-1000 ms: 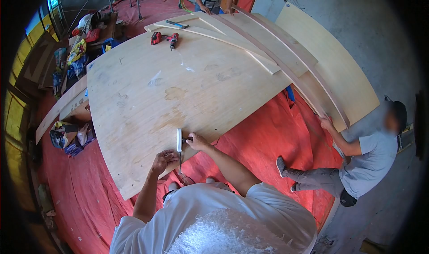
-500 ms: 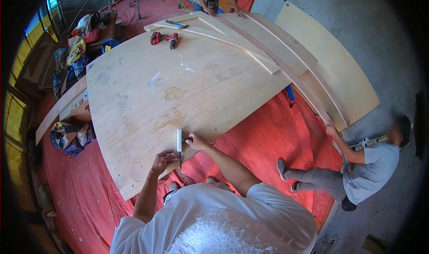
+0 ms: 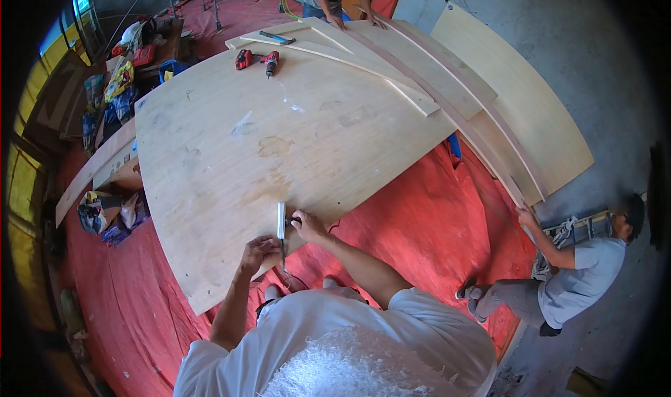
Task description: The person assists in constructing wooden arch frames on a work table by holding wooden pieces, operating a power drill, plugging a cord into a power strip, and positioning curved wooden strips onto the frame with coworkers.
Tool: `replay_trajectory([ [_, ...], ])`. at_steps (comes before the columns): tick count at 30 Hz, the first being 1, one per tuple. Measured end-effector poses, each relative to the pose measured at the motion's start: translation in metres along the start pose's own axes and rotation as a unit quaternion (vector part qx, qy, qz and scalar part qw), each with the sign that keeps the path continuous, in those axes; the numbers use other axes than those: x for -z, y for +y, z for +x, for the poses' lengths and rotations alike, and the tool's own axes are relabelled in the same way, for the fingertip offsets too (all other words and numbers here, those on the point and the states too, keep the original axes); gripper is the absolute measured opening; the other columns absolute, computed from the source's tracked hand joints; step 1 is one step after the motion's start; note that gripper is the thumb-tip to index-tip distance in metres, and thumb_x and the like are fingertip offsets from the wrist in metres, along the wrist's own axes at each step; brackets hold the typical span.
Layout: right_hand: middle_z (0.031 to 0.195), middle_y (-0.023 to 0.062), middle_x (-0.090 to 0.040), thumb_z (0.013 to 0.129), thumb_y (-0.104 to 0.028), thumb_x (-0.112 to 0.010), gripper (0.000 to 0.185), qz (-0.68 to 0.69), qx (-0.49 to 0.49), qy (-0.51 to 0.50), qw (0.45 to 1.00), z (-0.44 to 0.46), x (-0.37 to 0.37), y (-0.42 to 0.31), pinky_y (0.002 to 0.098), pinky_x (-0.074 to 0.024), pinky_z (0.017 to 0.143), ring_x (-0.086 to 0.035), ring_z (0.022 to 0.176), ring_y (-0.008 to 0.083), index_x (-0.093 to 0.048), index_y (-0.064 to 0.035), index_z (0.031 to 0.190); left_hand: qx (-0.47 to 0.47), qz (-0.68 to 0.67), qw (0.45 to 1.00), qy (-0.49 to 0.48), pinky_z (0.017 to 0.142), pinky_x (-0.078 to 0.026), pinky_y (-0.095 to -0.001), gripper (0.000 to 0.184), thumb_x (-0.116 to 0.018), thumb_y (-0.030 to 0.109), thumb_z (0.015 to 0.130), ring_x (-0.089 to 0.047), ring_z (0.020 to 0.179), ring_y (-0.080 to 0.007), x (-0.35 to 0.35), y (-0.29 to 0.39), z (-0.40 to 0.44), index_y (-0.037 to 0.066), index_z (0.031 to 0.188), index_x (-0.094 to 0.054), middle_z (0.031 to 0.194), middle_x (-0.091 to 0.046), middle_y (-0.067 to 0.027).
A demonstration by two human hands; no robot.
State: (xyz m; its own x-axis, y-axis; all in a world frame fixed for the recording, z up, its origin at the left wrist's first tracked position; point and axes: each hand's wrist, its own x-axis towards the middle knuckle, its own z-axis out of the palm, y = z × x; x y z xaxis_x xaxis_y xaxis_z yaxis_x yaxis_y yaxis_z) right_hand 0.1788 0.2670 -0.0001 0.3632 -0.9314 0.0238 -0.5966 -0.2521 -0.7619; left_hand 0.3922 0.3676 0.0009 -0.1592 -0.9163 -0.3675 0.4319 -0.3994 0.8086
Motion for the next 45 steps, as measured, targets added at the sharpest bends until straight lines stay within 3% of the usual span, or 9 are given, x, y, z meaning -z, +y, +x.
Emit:
replay_trajectory([
  [6,0.093,0.0169,-0.065,0.083,-0.016,-0.066,0.021,0.06,0.03,0.044,0.997,0.014,-0.013,-0.027,0.0418,-0.0489,0.08,-0.062,0.09,0.0343,-0.059,-0.0029,0.098,-0.168,0.185,0.94,0.233,0.076,-0.051,-0.0285,0.049,-0.064,0.025,0.09,-0.064,0.093,-0.0196,-0.022,0.004,0.012,-0.004,0.126,-0.05,0.105,-0.065,-0.0142],
  [10,0.101,0.0149,-0.063,0.081,-0.016,-0.067,0.021,0.014,0.023,0.012,1.0,0.013,-0.012,-0.033,0.0428,-0.0472,0.082,-0.059,0.096,0.0346,-0.06,-0.0045,0.098,-0.266,0.643,0.691,0.196,0.105,-0.035,-0.0458,0.06,-0.064,0.021,0.086,-0.037,0.132,-0.0363,-0.049,0.022,0.004,0.005,0.139,-0.039,0.14,-0.039,-0.0247],
  [11,0.104,0.0141,-0.063,0.081,-0.016,-0.067,0.022,-0.034,0.059,0.024,0.997,0.009,-0.006,-0.035,0.0433,-0.0464,0.083,-0.058,0.099,0.0346,-0.06,-0.0052,0.099,-0.204,0.69,0.677,0.155,0.111,-0.02,-0.0554,0.066,-0.064,0.025,0.085,-0.021,0.14,-0.0385,-0.057,0.023,0.003,0.009,0.142,-0.035,0.148,-0.025,-0.0239],
  [14,0.116,0.0151,-0.059,0.08,-0.017,-0.068,0.036,-0.054,0.088,0.06,0.993,0.015,0.01,0.002,0.0428,-0.0421,0.094,-0.052,0.112,0.0341,-0.058,-0.0043,0.112,-0.156,0.738,0.637,0.162,0.109,-0.016,-0.0611,0.069,-0.061,0.033,0.086,-0.017,0.141,-0.0369,-0.073,0.019,0.006,0.01,0.145,-0.032,0.152,-0.022,-0.0203],
  [24,0.115,0.0225,-0.059,0.086,-0.025,-0.061,0.045,-0.227,-0.149,0.291,0.917,0.225,0.47,0.374,0.044,-0.0457,0.092,-0.057,0.106,0.0366,-0.053,0.0025,0.12,-0.032,0.716,0.618,0.323,0.11,-0.01,-0.0611,0.066,-0.057,0.025,0.091,-0.013,0.144,-0.0331,-0.117,-0.009,0.028,0.015,0.148,-0.026,0.156,-0.016,-0.0105],
  [25,0.116,0.0225,-0.058,0.086,-0.026,-0.06,0.047,-0.273,-0.077,0.356,0.89,0.246,0.506,0.417,0.0432,-0.046,0.091,-0.055,0.109,0.0344,-0.052,0.002,0.123,-0.029,0.715,0.61,0.342,0.11,-0.011,-0.0603,0.065,-0.056,0.025,0.091,-0.014,0.144,-0.033,-0.122,-0.013,0.031,0.015,0.148,-0.026,0.156,-0.017,-0.0099],
  [29,0.13,0.021,-0.05,0.092,-0.035,-0.048,0.051,-0.387,-0.157,0.263,0.87,0.311,0.626,0.532,0.0479,-0.0395,0.099,-0.048,0.12,0.0356,-0.048,0.0019,0.127,0.003,0.726,0.547,0.416,0.112,-0.017,-0.0532,0.06,-0.055,0.022,0.093,-0.02,0.142,-0.0337,-0.124,-0.022,0.039,0.013,0.147,-0.03,0.153,-0.025,-0.0133],
  [34,0.137,0.0225,-0.044,0.093,-0.046,-0.043,0.061,-0.31,-0.274,0.173,0.894,0.33,0.67,0.576,0.045,-0.0342,0.106,-0.041,0.127,0.0387,-0.041,-0.0028,0.137,-0.041,0.636,0.597,0.486,0.108,-0.031,-0.0408,0.051,-0.056,0.023,0.093,-0.035,0.134,-0.0363,-0.117,-0.032,0.046,0.005,0.139,-0.042,0.146,-0.035,-0.0217],
  [45,0.126,0.0242,-0.053,0.091,-0.034,-0.053,0.048,-0.314,-0.153,0.317,0.882,0.287,0.661,0.595,0.0449,-0.0402,0.099,-0.05,0.117,0.0389,-0.053,-0.0011,0.125,0.139,0.561,0.591,0.563,0.106,-0.033,-0.0386,0.07,-0.05,0.045,0.093,-0.038,0.133,-0.0345,-0.117,-0.002,0.067,0.001,0.143,-0.031,0.145,-0.035,-0.025],
])
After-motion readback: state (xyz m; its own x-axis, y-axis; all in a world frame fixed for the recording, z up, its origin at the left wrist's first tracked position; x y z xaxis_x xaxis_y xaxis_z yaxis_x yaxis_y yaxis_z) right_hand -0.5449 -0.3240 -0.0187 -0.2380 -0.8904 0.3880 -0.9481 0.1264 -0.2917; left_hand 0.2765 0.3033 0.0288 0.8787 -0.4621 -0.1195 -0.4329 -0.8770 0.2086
